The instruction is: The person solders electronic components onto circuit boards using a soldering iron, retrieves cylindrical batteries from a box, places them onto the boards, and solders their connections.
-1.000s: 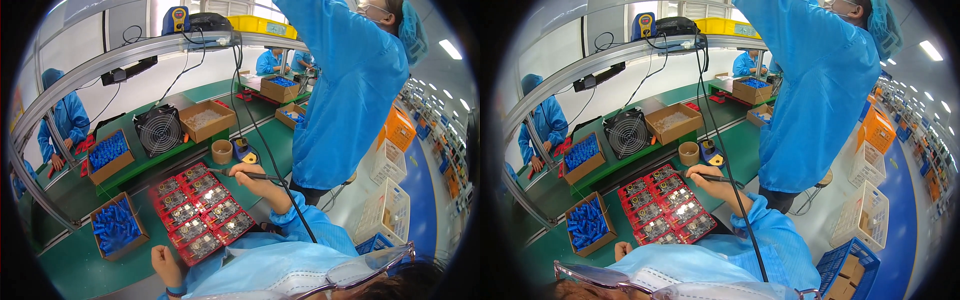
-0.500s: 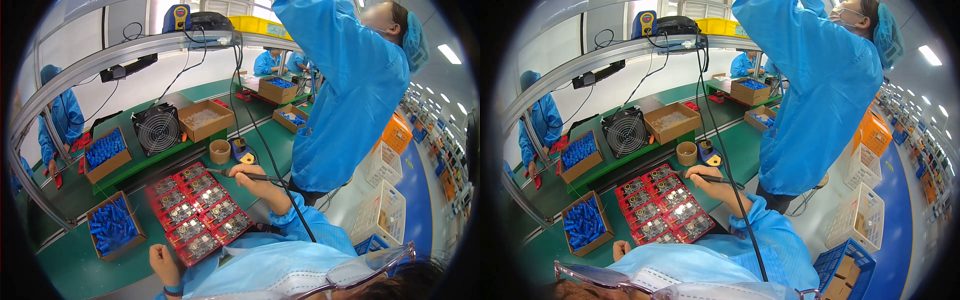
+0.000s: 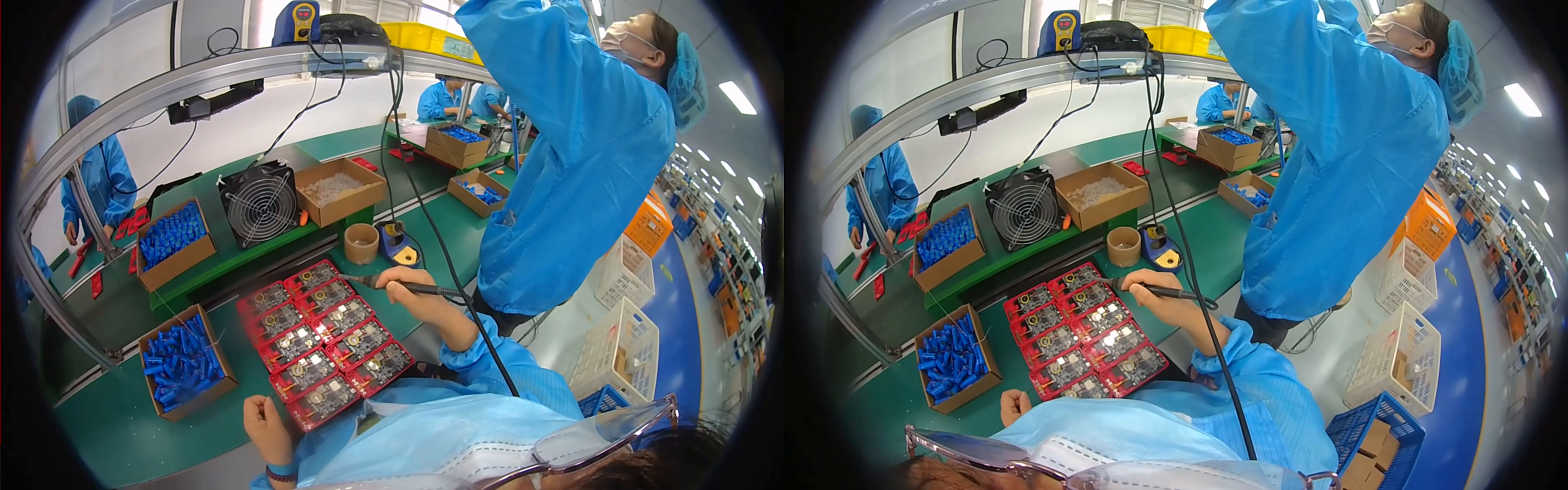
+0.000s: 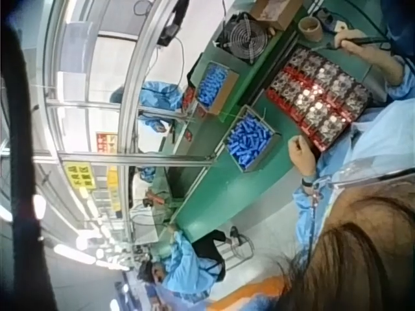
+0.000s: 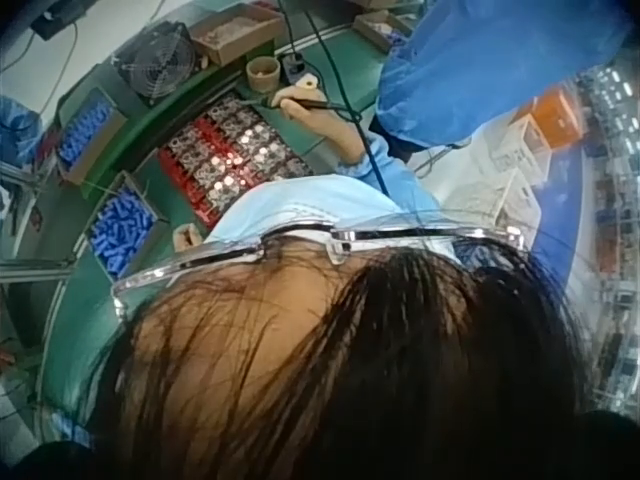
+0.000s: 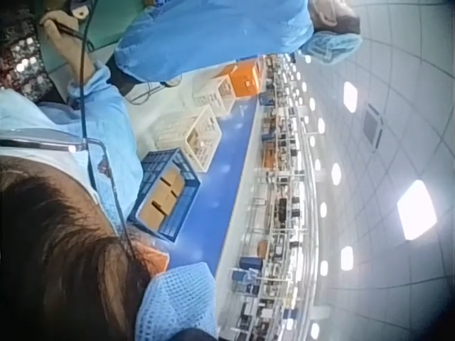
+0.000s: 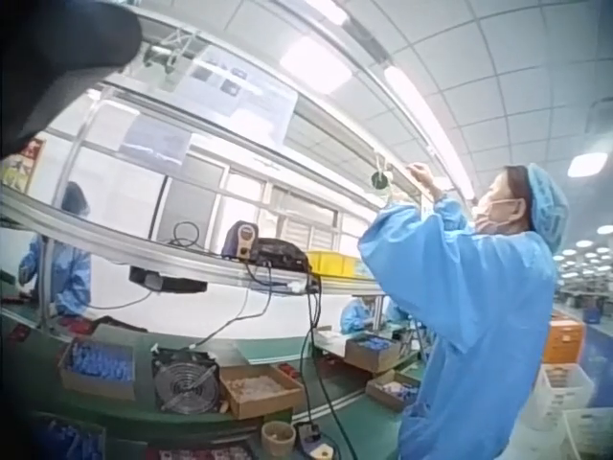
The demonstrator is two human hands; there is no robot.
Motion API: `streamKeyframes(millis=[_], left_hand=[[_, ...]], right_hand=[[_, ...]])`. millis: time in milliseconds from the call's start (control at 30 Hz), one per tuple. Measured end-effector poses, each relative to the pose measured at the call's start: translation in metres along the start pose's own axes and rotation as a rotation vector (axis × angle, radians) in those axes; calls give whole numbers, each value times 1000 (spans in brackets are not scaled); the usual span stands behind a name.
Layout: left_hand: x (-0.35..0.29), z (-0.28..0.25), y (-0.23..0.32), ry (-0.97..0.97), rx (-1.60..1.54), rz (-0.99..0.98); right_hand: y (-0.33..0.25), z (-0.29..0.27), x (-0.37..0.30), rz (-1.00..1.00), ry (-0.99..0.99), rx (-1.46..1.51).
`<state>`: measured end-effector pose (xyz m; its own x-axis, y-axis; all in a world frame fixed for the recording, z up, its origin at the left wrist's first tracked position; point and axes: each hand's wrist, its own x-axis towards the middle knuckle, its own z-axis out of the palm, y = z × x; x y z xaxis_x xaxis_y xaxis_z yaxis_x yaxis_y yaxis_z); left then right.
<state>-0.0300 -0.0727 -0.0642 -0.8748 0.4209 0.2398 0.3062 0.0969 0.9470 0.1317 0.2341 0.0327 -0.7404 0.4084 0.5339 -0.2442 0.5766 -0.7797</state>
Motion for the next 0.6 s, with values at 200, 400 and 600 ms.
streamKeyframes(millis=[200, 400, 600], left_hand=[[0, -1, -3, -1, -20, -26], [-1, -1, -4, 10, -1, -22], [-1, -1, -4, 10, -1, -15]], right_hand=[[3, 0, 0, -7, -9, -5], [1, 0, -2, 16, 5, -19], [4, -1, -2, 15, -3, -27]])
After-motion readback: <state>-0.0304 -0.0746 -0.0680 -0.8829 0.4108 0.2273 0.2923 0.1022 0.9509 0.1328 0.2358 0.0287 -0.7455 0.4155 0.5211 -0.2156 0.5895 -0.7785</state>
